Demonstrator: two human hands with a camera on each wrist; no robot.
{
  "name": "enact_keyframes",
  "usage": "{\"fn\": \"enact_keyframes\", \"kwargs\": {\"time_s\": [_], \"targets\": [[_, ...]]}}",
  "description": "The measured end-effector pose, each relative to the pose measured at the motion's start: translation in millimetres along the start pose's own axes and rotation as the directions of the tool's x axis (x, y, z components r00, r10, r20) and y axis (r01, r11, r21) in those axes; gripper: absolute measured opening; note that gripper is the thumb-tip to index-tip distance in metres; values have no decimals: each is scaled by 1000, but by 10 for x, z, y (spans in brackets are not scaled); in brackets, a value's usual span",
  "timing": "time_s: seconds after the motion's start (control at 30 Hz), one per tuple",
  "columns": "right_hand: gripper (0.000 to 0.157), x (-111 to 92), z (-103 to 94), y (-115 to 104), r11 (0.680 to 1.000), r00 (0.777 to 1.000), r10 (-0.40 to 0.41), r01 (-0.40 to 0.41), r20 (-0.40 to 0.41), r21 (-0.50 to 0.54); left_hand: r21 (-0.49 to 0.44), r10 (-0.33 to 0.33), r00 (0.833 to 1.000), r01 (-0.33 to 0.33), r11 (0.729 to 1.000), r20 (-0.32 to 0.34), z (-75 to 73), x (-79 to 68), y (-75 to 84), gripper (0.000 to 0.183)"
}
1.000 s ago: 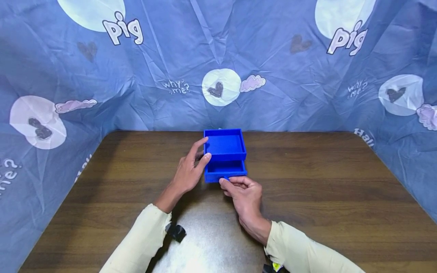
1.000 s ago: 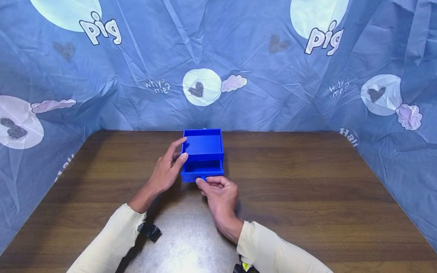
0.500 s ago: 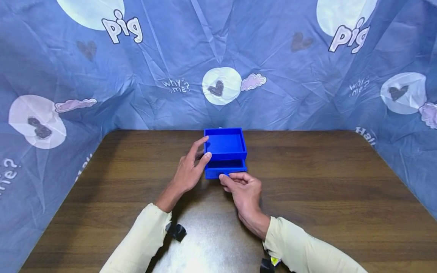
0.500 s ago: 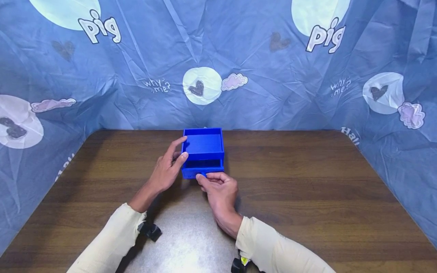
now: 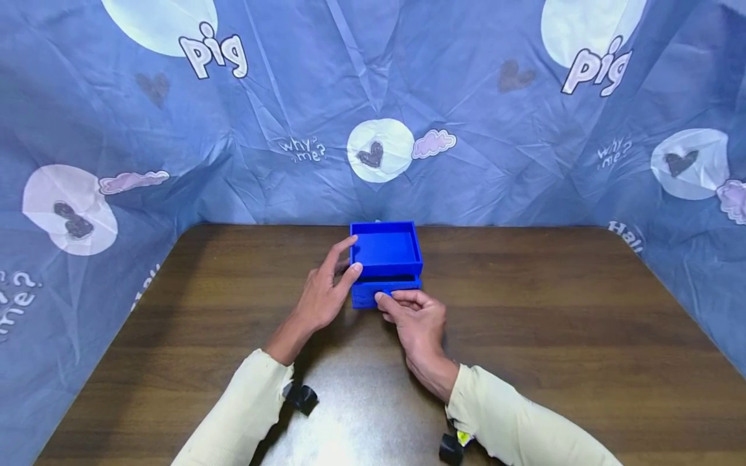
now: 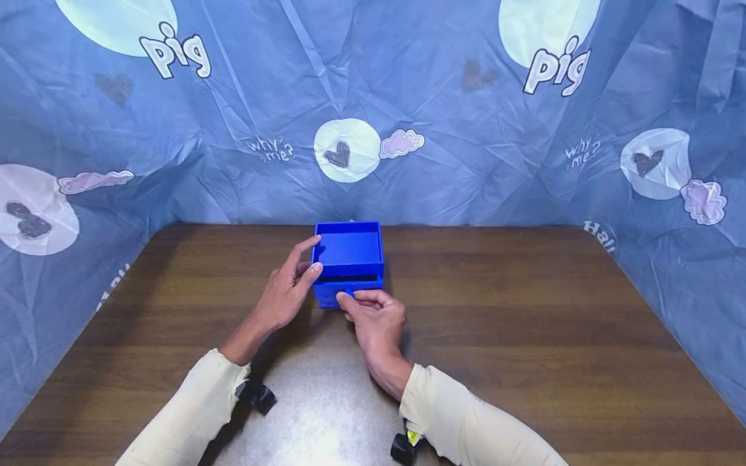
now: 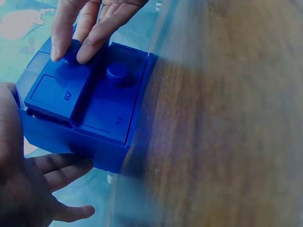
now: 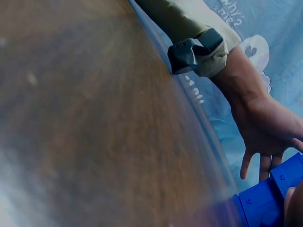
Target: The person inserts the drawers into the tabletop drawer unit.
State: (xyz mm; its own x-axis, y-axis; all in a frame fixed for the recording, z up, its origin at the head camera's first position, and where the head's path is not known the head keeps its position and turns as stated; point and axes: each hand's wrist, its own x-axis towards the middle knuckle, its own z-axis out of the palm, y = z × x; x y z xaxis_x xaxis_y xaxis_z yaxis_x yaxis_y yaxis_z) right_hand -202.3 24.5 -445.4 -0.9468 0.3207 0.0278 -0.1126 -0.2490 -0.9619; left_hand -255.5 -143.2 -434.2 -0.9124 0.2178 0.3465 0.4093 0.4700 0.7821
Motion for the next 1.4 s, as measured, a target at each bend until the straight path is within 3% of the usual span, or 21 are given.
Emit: {"fn": "enact_keyframes", "kwargs": {"time_s": [0.43,1.4], "targets": [[21,115,40,27,1000,1000,-7,7,-13,-5,-4,-12,1000,12,1000,-6,24,0,-16,50],[23,115,43,-1,999,999,44,-44,7,24,-32,-30,1000,30,999,-4,47,-1,-14,49]]}}
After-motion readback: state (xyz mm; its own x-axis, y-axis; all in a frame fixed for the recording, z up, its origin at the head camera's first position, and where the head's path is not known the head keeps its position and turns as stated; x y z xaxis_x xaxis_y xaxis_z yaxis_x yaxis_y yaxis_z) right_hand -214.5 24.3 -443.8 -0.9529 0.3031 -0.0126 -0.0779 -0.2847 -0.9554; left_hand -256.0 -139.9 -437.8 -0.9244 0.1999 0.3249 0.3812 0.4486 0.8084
